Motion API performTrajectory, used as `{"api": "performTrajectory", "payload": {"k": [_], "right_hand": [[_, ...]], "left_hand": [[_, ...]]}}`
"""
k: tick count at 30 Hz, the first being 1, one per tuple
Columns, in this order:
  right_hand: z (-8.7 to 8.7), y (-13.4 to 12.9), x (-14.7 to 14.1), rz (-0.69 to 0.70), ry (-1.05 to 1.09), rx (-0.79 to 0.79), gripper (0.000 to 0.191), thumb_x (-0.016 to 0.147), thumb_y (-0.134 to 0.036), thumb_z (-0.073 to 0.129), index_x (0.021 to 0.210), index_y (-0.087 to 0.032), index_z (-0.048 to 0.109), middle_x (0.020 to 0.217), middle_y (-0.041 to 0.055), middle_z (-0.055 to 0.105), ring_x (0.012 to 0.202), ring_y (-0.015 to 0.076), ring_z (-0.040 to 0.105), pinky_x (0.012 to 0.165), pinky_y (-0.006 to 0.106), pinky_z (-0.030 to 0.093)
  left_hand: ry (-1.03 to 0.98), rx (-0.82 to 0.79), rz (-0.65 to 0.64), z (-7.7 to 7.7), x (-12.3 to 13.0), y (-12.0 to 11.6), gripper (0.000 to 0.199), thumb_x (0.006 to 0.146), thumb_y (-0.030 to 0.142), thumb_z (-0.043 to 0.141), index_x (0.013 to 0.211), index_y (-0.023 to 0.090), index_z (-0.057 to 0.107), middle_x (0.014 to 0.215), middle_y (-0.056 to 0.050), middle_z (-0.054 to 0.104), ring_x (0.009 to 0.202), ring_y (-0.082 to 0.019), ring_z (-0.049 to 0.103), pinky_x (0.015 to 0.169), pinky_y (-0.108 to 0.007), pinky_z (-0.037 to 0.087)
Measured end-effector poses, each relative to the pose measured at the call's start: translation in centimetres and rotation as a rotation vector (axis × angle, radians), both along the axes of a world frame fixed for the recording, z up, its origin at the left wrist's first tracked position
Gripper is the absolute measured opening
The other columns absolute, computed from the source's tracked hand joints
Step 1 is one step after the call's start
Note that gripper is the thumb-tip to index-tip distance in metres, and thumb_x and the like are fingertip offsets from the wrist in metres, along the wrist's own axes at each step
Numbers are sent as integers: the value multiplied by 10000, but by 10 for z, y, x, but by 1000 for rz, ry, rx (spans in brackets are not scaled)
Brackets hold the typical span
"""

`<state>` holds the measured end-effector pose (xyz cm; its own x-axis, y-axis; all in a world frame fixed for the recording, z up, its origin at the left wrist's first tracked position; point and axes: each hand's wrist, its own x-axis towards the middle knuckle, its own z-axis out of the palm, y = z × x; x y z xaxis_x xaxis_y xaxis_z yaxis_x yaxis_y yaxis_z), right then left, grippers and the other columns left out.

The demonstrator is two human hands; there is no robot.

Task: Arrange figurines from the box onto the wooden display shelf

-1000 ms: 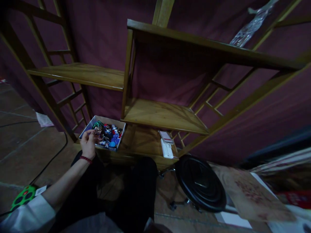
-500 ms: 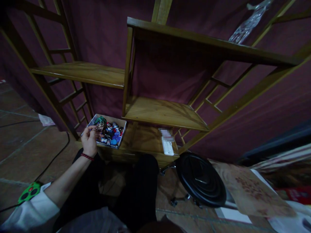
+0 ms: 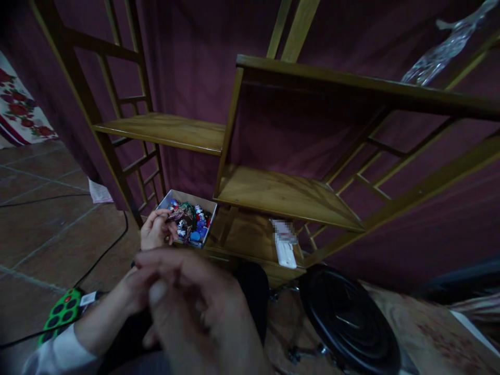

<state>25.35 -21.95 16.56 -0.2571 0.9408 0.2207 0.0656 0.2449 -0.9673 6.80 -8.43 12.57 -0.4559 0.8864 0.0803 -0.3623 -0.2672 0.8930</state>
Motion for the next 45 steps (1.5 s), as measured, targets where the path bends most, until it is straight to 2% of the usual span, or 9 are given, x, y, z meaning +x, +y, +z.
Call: {"api": "performTrajectory", "payload": {"k": [2, 4, 8, 14, 18, 27, 35, 40, 45], "right_hand": [[33, 37, -26, -41, -18, -24, 266, 824, -352, 457, 1032, -247, 586, 944, 49, 641, 774, 146, 602, 590, 255, 519], [41, 67, -40, -120, -43, 1, 264, 805, -340, 479, 1002, -207, 592, 939, 55, 642, 799, 148, 601, 592, 236, 515], [8, 95, -40, -258, -199, 36, 244, 784, -282, 495, 986, -189, 596, 950, 59, 641, 854, 166, 601, 748, 303, 506], [-26, 95, -41, -278, -342, 77, 345, 764, -220, 505, 1106, -214, 546, 1021, 56, 618, 903, 176, 586, 817, 336, 482], [-33, 95, -44, -289, -383, 156, 453, 729, -181, 538, 1177, -246, 506, 1140, 55, 565, 1041, 206, 529, 868, 352, 462], [-35, 93, -47, -227, -300, 165, 536, 706, -109, 532, 1220, -241, 459, 1160, 51, 565, 1043, 198, 537, 883, 331, 444], [-37, 91, -44, -227, -249, 71, 371, 710, -97, 445, 1038, -204, 584, 980, 28, 644, 860, 160, 598, 728, 252, 479], [-42, 91, -40, -244, -118, -133, 221, 739, -215, 478, 899, -170, 625, 761, 21, 663, 655, 151, 606, 587, 237, 482], [-44, 90, -37, -248, -40, -298, 155, 709, -269, 532, 694, -151, 631, 671, 40, 669, 618, 178, 626, 592, 269, 495]], "left_hand": [[-3, 1, -35, 6, 0, -7, 208, 731, 367, 506, 823, 182, 510, 428, 65, 499, 305, -72, 440, 296, -156, 242], [-5, 6, -68, 11, 0, -13, 197, 741, 364, 494, 817, 183, 509, 397, 73, 469, 296, -77, 425, 292, -157, 232], [-35, -3, -124, 16, 1, -20, 173, 751, 352, 479, 807, 190, 500, 361, 82, 423, 270, -83, 388, 273, -160, 196], [-88, -71, -170, 18, 2, -25, 177, 734, 354, 485, 815, 196, 493, 385, 75, 424, 313, -103, 449, 282, -165, 235], [-120, -111, -181, 22, 4, -28, 201, 710, 353, 505, 797, 171, 498, 387, 71, 403, 353, -116, 497, 283, -162, 234], [-132, -173, -201, 31, 14, -31, 199, 687, 358, 560, 704, 190, 455, 368, 89, 381, 343, -115, 485, 262, -148, 213], [-64, -156, -303, 30, 21, -31, 267, 681, 425, 594, 701, 186, 477, 372, 81, 401, 338, -100, 474, 285, -154, 243], [8, -182, -341, 28, 20, -28, 285, 680, 447, 592, 710, 180, 499, 375, 63, 445, 322, -84, 437, 294, -153, 240], [128, -235, -377, 23, 15, -23, 310, 689, 458, 580, 788, 166, 552, 380, 76, 409, 279, -49, 331, 279, -143, 148]]}}
